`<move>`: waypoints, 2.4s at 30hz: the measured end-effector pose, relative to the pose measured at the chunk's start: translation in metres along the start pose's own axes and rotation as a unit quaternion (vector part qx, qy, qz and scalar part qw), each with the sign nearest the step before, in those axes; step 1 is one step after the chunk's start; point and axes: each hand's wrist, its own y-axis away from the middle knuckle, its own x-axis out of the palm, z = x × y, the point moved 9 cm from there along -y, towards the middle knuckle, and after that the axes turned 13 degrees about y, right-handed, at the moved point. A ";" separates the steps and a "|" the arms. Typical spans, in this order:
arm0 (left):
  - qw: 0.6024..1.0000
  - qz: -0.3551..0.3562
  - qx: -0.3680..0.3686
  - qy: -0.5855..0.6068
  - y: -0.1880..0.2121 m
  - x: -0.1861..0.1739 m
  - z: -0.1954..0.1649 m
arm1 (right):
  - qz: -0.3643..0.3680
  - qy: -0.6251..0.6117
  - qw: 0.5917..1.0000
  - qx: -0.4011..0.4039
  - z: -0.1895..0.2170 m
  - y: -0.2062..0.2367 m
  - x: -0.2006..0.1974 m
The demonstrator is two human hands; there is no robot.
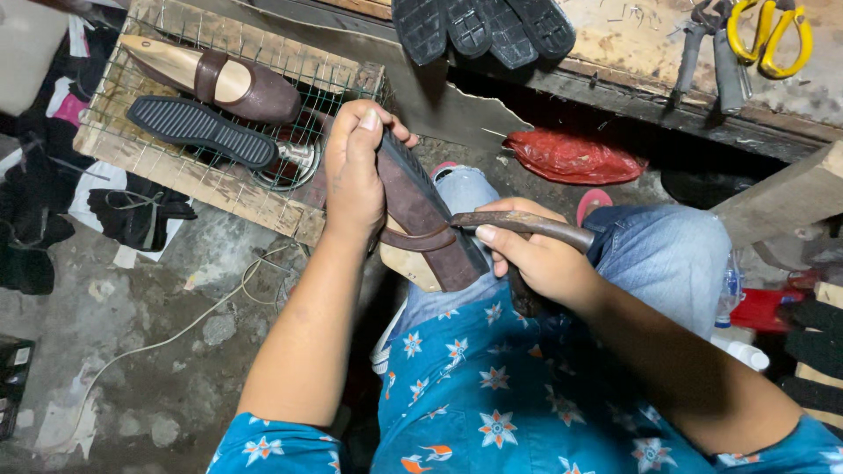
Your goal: The person uses a curved metal tool to press and smooth the upper of a brown shoe mounted on a wooden last. They repeatedly rub the tool along the shoe's edges and sole, then place the shoe on a wire rack and pick up a black rubber sole to inspect it.
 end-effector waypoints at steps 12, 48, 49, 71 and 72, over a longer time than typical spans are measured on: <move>0.993 -0.093 -0.063 0.034 -0.022 -0.040 0.039 | -0.011 0.131 0.990 0.051 -0.023 -0.025 -0.004; 0.995 0.031 0.031 -0.090 -0.021 0.005 0.009 | -0.025 0.303 0.948 -0.092 -0.008 -0.019 -0.004; 0.995 0.012 0.025 -0.093 -0.022 0.004 0.010 | -0.032 0.314 0.939 -0.133 -0.002 -0.012 -0.005; 0.891 0.204 0.205 -0.350 0.080 0.155 -0.040 | -0.143 0.320 0.910 -0.221 0.095 0.113 -0.069; 0.893 0.201 0.198 -0.352 0.080 0.154 -0.038 | -0.140 0.329 0.901 -0.247 0.099 0.116 -0.067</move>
